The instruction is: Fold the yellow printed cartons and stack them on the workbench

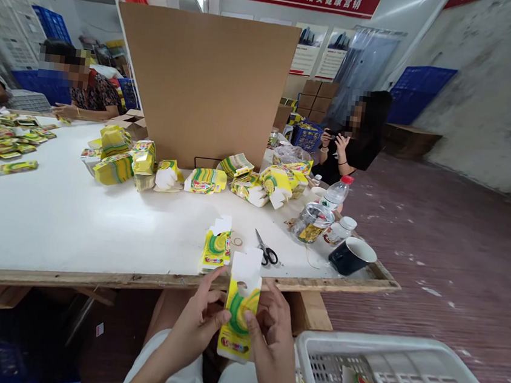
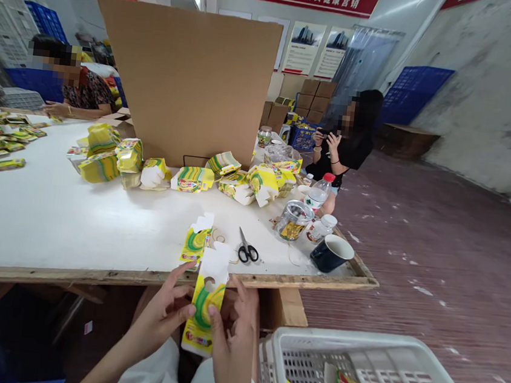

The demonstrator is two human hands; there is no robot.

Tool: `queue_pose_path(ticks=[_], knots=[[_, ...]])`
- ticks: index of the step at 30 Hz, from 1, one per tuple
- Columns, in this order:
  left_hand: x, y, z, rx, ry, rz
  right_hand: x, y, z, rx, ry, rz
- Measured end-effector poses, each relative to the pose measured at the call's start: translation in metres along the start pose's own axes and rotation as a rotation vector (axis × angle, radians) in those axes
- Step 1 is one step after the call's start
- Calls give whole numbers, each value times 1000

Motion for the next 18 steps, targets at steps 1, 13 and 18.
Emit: queue_pose_path(ticks=[1,13,18], knots=[[-1,0,2,-23,15,-51,0,2,-3,-15,0,-21],[-7,-6,-5,-244,144,-214,6,15,-2,-84,-65,-185],[-6,-5,-1,-197,144,-205,5,16,4,12,-62,-73]])
Point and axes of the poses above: each hand's wrist, its own x-axis towards the middle knuckle, its own y-axis out of the back of the hand, z = x × y, the point moved 4 cm from there along x, towards the middle knuckle, and after that the axes turned 1 degree about z, right-handed, at the moved point
